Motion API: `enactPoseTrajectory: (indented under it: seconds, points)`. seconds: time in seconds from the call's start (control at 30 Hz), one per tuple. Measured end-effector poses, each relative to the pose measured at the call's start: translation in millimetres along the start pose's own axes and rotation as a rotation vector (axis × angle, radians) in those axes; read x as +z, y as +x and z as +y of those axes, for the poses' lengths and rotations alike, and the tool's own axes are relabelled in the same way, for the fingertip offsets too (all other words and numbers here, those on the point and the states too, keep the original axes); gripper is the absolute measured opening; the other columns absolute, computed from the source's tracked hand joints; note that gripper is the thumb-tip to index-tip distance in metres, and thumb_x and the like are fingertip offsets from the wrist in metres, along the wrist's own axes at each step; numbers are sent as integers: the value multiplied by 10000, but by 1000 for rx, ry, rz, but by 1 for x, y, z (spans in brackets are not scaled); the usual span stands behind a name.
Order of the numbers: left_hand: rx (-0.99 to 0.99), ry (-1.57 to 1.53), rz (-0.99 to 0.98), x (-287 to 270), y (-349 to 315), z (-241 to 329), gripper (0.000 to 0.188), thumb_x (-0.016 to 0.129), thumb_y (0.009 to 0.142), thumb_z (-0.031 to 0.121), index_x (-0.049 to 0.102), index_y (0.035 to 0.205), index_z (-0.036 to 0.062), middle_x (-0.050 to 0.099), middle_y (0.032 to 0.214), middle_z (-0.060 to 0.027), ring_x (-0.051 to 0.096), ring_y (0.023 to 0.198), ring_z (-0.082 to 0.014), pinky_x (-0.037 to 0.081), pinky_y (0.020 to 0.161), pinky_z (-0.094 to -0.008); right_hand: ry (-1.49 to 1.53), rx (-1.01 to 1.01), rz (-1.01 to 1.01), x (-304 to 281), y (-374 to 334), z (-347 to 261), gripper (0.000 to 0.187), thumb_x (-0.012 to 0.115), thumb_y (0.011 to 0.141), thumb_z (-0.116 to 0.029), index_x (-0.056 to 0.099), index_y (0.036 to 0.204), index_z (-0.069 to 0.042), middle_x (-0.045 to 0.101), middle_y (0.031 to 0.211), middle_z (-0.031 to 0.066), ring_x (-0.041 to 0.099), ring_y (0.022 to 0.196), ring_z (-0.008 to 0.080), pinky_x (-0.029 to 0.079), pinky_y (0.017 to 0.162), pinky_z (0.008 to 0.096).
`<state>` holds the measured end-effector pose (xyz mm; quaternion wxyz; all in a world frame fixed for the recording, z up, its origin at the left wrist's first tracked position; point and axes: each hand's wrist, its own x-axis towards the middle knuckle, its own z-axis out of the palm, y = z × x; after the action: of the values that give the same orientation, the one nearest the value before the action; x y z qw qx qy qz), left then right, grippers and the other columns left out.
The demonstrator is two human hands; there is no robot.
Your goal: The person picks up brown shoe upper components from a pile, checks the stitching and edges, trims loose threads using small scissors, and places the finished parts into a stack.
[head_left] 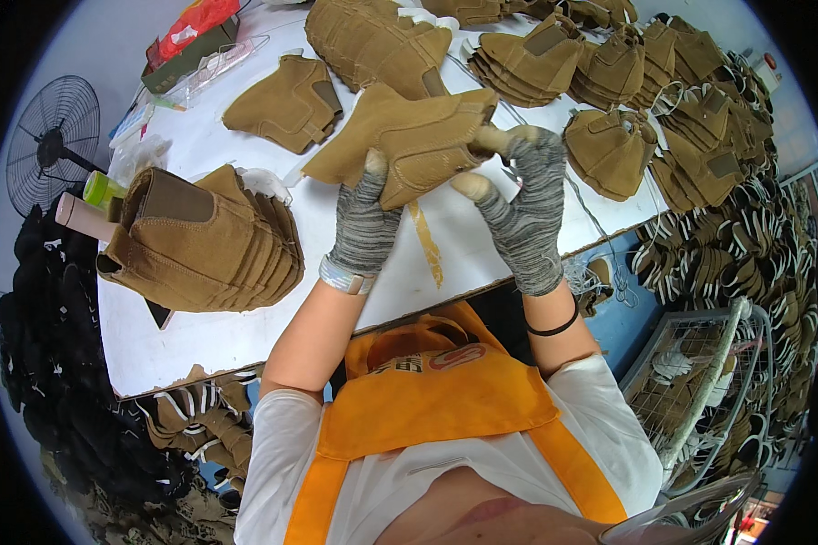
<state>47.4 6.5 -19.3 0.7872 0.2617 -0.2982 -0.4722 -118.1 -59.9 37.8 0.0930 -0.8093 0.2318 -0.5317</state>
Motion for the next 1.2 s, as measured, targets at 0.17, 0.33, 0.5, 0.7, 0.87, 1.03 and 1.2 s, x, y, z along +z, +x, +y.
enactPoseTrajectory:
  seconds: [0.17,0.33,0.5,0.7,0.87,1.03,1.2]
  points:
    - [111,206,37,-7,-1,-5,586,686,890,296,435,1348,29,531,1266,-78,511,1167,-200,429,1014,-344,139,73,-1,7,-19,14,296,821,707,-209,650,875,-36,541,934,116,514,877,270,443,770,361]
    - [115,280,11,-25,3,-6,545,706,865,258,488,1304,21,571,1203,-65,538,1104,-173,446,968,-317,-44,-52,-24,-5,-46,22,278,834,669,-159,651,837,-36,562,971,119,528,893,293,447,790,407]
    - [65,274,61,-8,2,-7,539,690,860,262,488,1297,19,578,1186,-68,561,1084,-183,469,949,-324,-90,-129,-140,-21,-48,17,239,823,630,-113,663,793,-44,582,973,113,544,944,308,459,825,440]
    - [-65,117,-7,-9,9,3,564,702,821,250,489,1293,28,596,1168,-101,591,1077,-216,489,959,-342,392,145,-43,-58,-52,17,367,584,942,-391,600,1040,-37,581,990,38,547,934,169,485,827,319]
    - [-154,189,-96,1,2,9,534,689,829,234,500,1271,3,608,1145,-108,603,1050,-207,497,939,-327,696,566,-46,-51,-32,44,621,641,898,-432,516,1319,8,566,1273,166,510,1223,234,429,998,327]
    - [-178,238,-71,32,-32,33,575,687,850,265,470,1318,11,585,1195,-91,573,1079,-191,471,954,-329,1025,709,-343,-36,-30,46,713,689,842,-440,486,1339,29,560,1292,163,546,1182,239,455,992,345]
    - [24,442,-48,62,-64,116,568,647,899,332,478,1327,1,599,1199,-100,570,1101,-173,454,979,-324,804,57,-294,19,11,3,584,662,865,-318,501,1327,1,579,1260,151,586,1117,269,501,933,359]
